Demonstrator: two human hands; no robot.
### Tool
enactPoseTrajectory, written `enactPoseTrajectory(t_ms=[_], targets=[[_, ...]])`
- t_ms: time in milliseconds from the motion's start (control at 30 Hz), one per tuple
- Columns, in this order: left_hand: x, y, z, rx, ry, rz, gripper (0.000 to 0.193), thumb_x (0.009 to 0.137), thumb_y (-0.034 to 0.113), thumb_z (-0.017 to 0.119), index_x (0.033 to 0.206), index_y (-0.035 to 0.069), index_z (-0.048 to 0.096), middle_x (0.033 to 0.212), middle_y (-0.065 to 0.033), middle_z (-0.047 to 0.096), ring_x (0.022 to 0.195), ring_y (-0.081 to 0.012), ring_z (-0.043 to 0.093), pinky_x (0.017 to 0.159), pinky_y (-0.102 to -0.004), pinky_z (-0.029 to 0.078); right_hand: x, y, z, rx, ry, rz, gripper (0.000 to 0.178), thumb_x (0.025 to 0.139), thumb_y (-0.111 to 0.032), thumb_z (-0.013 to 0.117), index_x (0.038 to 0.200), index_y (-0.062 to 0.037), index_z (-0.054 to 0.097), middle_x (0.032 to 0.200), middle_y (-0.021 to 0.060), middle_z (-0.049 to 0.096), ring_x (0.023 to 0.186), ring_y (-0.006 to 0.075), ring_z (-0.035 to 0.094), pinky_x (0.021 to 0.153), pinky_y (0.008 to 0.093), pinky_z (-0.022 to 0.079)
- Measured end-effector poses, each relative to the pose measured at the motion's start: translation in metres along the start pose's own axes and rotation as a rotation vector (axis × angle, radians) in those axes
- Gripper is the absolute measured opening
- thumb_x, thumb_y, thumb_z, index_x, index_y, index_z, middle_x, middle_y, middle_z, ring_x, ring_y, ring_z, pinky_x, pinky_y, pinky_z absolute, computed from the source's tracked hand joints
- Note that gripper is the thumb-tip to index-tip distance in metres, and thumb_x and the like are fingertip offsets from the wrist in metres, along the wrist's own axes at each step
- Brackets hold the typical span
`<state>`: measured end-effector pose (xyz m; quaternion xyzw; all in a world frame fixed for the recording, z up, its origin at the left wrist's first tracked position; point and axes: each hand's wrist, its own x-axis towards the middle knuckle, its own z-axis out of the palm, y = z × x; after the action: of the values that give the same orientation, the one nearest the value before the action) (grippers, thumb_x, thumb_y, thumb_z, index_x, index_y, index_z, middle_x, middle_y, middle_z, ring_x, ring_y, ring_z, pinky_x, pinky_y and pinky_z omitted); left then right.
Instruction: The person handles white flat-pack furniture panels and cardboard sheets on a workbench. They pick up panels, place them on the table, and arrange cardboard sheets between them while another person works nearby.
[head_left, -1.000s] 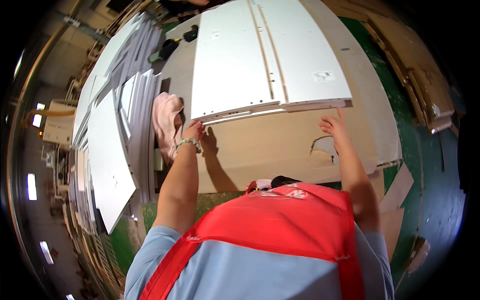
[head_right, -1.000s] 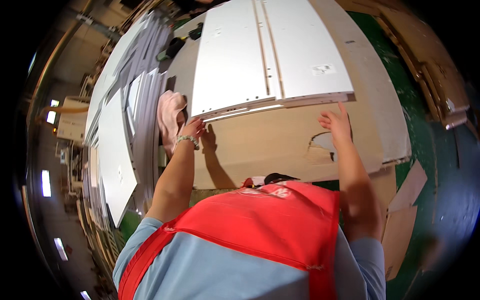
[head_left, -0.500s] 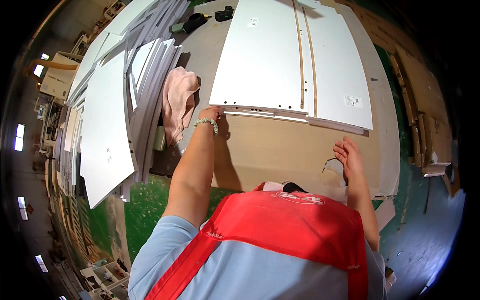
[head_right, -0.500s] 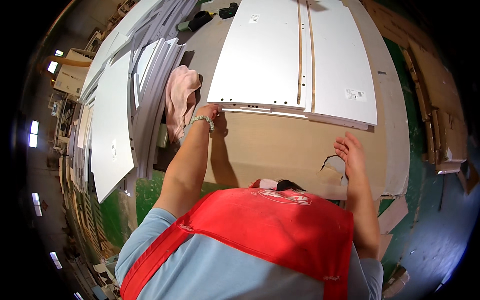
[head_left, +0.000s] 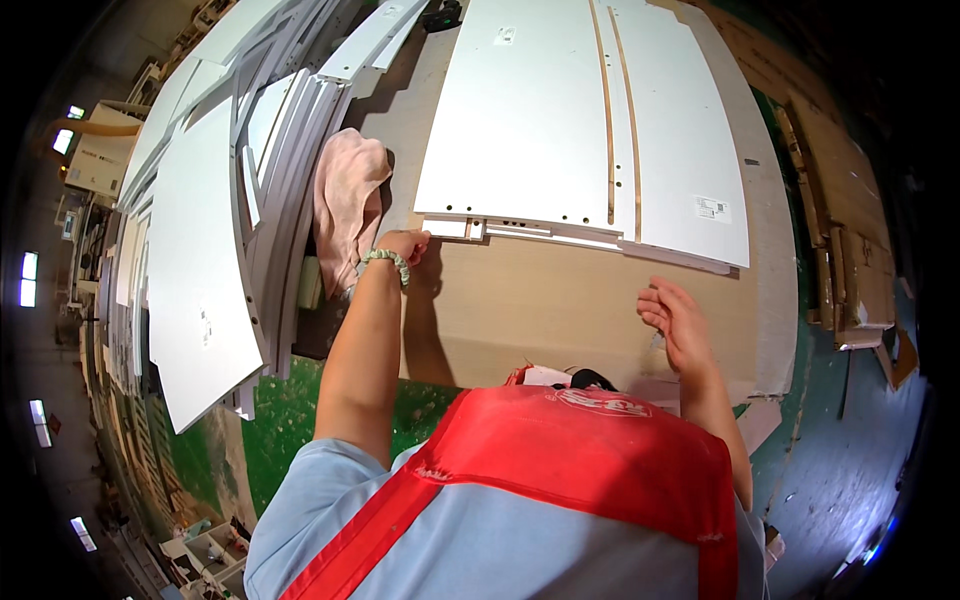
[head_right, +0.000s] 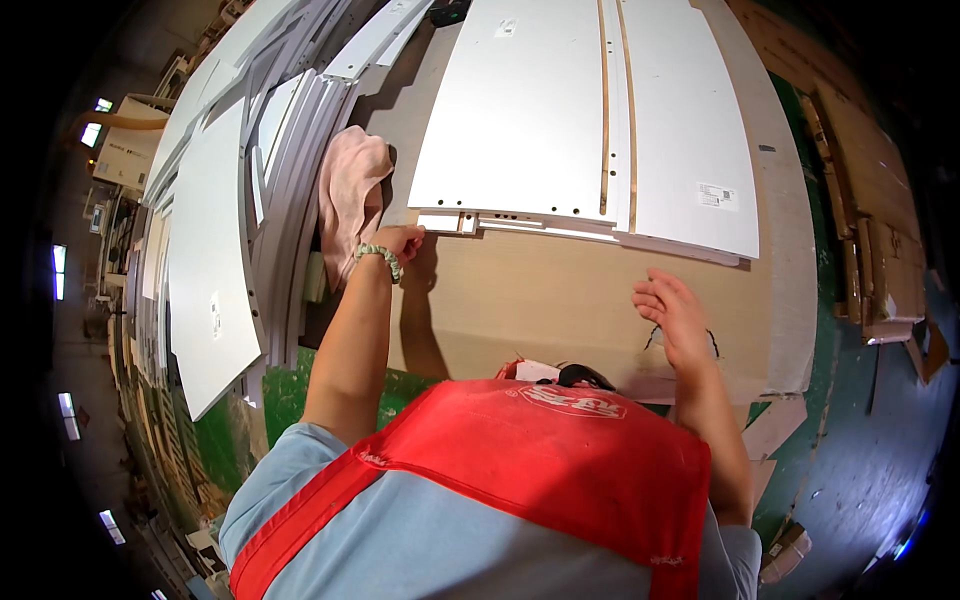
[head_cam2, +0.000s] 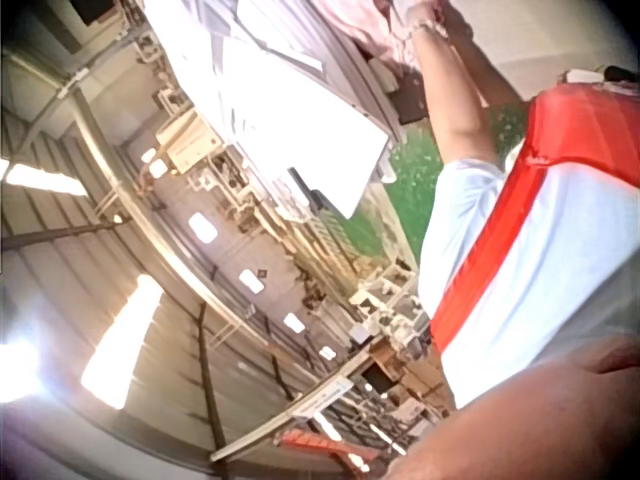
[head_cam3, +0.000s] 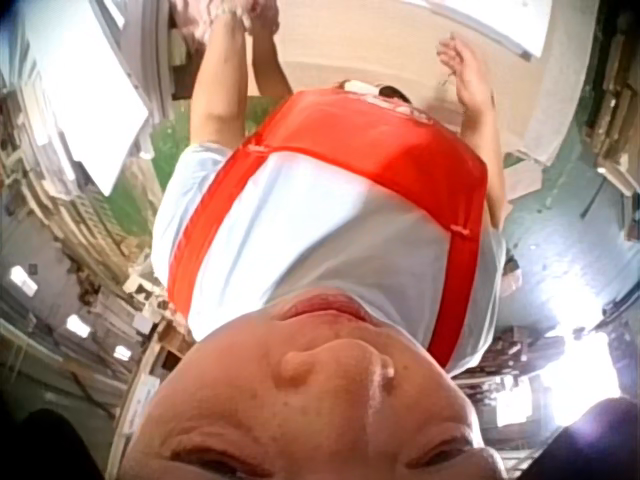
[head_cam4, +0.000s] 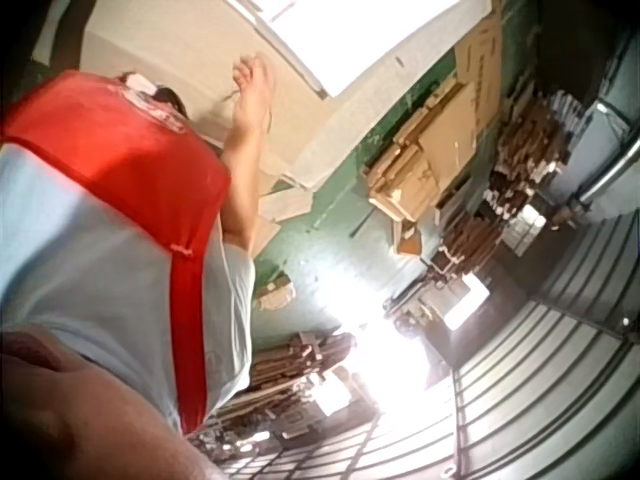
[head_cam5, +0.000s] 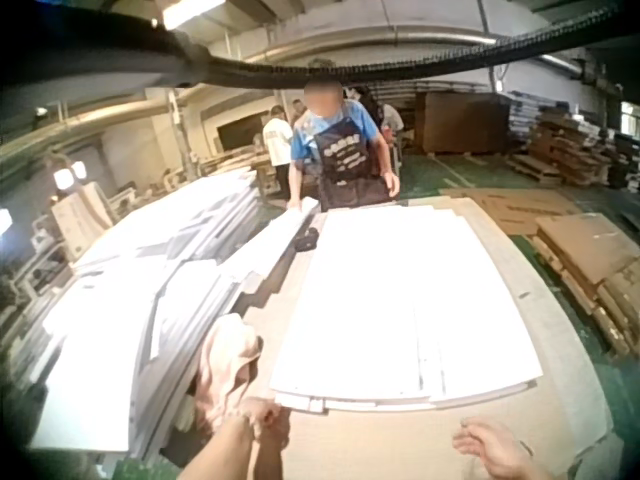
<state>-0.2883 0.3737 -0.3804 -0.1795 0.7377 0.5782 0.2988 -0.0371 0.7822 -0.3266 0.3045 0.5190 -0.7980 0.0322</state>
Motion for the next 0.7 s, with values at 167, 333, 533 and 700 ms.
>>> enactPoseTrajectory(t_ms=[167,333,533,700], targets=[[-0.010,-0.012,0.015,-0.190,0.096,0.211,0.011,0.081,0.008,0.064,0.078,-0.002,0.062,0.066,-0.0049,0.059,0.050,-0.0112,0.051,0.045,-0.0232,0.041,0.016,0.005,0.037,-0.071,-0.082,-0.018,0.034,0.092,-0.016,0.051,0.120,0.0026,0.049,0.098,0.0113,0.063,0.081,0.0142,0.061,0.070,0.0229,0.049],[-0.001,-0.018,0.045,-0.306,0.323,0.311,0.013,0.079,-0.001,0.064,0.088,-0.008,0.060,0.076,-0.0106,0.063,0.057,-0.0156,0.059,0.053,-0.0236,0.052,0.019,-0.001,0.028,-0.072,-0.037,-0.060,0.033,0.092,-0.017,0.051,0.119,0.0028,0.049,0.101,0.0121,0.062,0.082,0.0138,0.061,0.069,0.0223,0.049],[0.018,-0.010,0.037,-0.297,0.214,0.296,0.009,0.078,0.000,0.059,0.084,-0.007,0.059,0.071,-0.0115,0.061,0.055,-0.0162,0.058,0.051,-0.0264,0.053,0.025,-0.004,-0.021,0.094,0.282,-0.028,0.035,0.093,-0.022,0.051,0.117,0.0027,0.049,0.104,0.0157,0.061,0.084,0.0201,0.062,0.072,0.0279,0.051],[-0.011,0.000,0.054,-0.098,0.317,0.301,0.021,0.082,0.016,0.055,0.070,-0.001,0.060,0.060,-0.0072,0.058,0.046,-0.0138,0.052,0.040,-0.0279,0.042,0.055,-0.022,-0.039,0.351,0.269,-0.092,0.049,0.092,-0.031,0.053,0.118,0.0087,0.040,0.106,0.0223,0.058,0.093,0.0303,0.063,0.078,0.0355,0.053]])
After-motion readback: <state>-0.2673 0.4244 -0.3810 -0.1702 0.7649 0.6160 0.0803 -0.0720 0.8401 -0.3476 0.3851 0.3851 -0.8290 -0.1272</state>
